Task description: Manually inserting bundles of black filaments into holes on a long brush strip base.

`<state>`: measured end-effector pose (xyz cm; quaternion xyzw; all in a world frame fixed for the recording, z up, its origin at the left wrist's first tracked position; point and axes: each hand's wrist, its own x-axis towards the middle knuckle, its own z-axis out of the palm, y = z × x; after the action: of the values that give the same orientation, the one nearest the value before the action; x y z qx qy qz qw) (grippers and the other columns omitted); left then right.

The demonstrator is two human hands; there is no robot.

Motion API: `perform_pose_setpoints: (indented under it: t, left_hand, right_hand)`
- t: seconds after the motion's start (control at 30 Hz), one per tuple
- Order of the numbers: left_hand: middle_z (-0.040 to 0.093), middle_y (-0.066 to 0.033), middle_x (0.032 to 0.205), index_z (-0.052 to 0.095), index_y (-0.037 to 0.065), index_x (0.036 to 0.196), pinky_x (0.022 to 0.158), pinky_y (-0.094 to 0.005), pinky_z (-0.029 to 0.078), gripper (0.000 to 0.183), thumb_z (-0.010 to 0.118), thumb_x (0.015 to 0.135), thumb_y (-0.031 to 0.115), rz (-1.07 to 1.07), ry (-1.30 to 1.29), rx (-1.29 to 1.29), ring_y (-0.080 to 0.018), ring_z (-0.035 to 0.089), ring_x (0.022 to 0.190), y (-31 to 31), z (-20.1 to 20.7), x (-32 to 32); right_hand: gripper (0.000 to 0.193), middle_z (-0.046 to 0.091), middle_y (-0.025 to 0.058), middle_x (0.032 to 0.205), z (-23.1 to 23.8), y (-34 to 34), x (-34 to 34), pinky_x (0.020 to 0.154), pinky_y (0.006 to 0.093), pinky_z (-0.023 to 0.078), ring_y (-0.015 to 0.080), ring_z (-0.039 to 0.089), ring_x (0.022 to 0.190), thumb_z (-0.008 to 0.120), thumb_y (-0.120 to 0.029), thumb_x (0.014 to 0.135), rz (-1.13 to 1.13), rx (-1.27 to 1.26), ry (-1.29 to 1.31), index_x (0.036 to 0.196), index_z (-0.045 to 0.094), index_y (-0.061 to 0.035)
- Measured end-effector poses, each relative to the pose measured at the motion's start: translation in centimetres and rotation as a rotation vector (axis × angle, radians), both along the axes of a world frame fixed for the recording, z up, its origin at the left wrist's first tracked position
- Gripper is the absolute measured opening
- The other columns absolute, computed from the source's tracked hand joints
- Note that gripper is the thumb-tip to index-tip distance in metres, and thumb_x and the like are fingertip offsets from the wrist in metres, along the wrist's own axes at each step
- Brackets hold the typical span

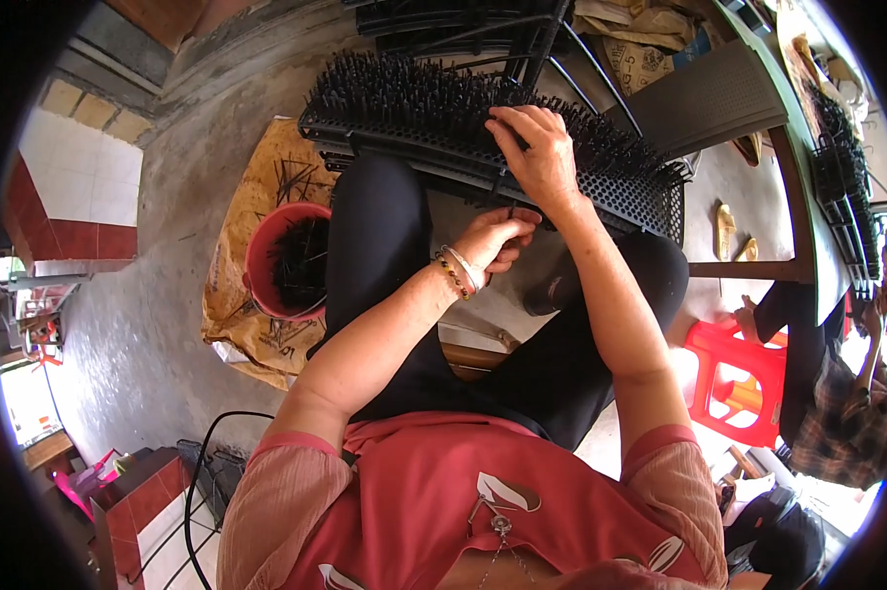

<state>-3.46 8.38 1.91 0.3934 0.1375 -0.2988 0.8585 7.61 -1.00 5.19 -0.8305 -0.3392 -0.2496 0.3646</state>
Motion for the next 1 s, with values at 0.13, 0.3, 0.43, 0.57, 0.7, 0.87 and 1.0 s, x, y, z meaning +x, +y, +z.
perform_pose_setpoints:
  t: [0.13,0.3,0.43,0.57,0.7,0.87,1.0]
  left_hand:
    - [0.050,0.0027,0.075,0.057,0.006,0.107,0.039,-0.0166,0.019,0.020,0.051,0.089,0.014,0.002,-0.003,0.002,-0.0004,0.029,0.045,0.0,-0.1,0.0]
    - [0.049,0.0026,0.075,0.057,0.006,0.107,0.039,-0.0165,0.019,0.020,0.051,0.089,0.013,0.006,-0.002,-0.002,-0.0004,0.029,0.046,0.0,-0.1,-0.1]
    - [0.049,0.0021,0.075,0.057,0.005,0.107,0.039,-0.0164,0.020,0.021,0.050,0.089,0.013,0.001,-0.017,-0.001,-0.0007,0.030,0.046,-0.2,0.0,0.0]
    - [0.050,0.0013,0.076,0.057,0.002,0.106,0.042,-0.0163,0.024,0.024,0.046,0.088,0.011,0.029,-0.043,-0.064,-0.0025,0.036,0.052,0.1,-0.8,0.1]
    - [0.051,0.0006,0.077,0.058,-0.001,0.106,0.044,-0.0171,0.026,0.027,0.043,0.087,0.012,0.035,-0.041,-0.105,-0.0043,0.040,0.057,0.1,-0.8,0.2]
    - [0.053,0.0005,0.077,0.058,-0.001,0.108,0.052,-0.0215,0.031,0.031,0.042,0.088,0.017,0.033,-0.052,-0.132,-0.0070,0.043,0.064,-0.3,-1.4,0.0]
    - [0.053,0.0009,0.077,0.058,0.000,0.108,0.055,-0.0228,0.031,0.032,0.041,0.089,0.019,0.030,-0.072,-0.177,-0.0078,0.044,0.066,0.0,-1.4,0.2]
  right_hand:
    - [0.013,0.065,0.0066,0.080,0.5,-0.1,-0.5,0.073,0.0349,0.043,0.0244,0.059,0.076,0.069,-0.013,0.077,-0.115,-0.034,-0.010,0.087,0.068,-0.0049]
    - [0.014,0.063,0.0067,0.084,-0.2,-0.2,-0.5,0.074,0.0355,0.043,0.0248,0.058,0.079,0.069,-0.016,0.077,-0.034,-0.068,-0.025,0.087,0.069,-0.0056]
    - [0.017,0.060,0.0084,0.088,-0.1,-0.1,0.2,0.075,0.0365,0.044,0.0262,0.057,0.082,0.068,-0.018,0.078,0.000,-0.089,-0.021,0.091,0.069,-0.0056]
    - [0.016,0.059,0.0095,0.087,0.9,-0.8,0.4,0.076,0.0368,0.045,0.0272,0.057,0.083,0.066,-0.016,0.081,0.001,-0.024,-0.022,0.092,0.069,-0.0049]
    - [0.017,0.058,0.0092,0.088,0.3,-1.6,0.5,0.076,0.0363,0.044,0.0267,0.056,0.083,0.066,-0.015,0.081,0.070,-0.117,0.008,0.094,0.069,-0.0051]
    - [0.017,0.057,0.0074,0.091,0.5,-1.1,0.1,0.077,0.0361,0.042,0.0250,0.055,0.084,0.067,-0.016,0.080,0.053,-0.160,-0.054,0.094,0.069,-0.0060]
    - [0.017,0.056,0.0071,0.090,1.4,-1.7,-0.1,0.076,0.0363,0.042,0.0245,0.054,0.083,0.066,-0.015,0.080,0.112,-0.224,-0.047,0.094,0.069,-0.0062]
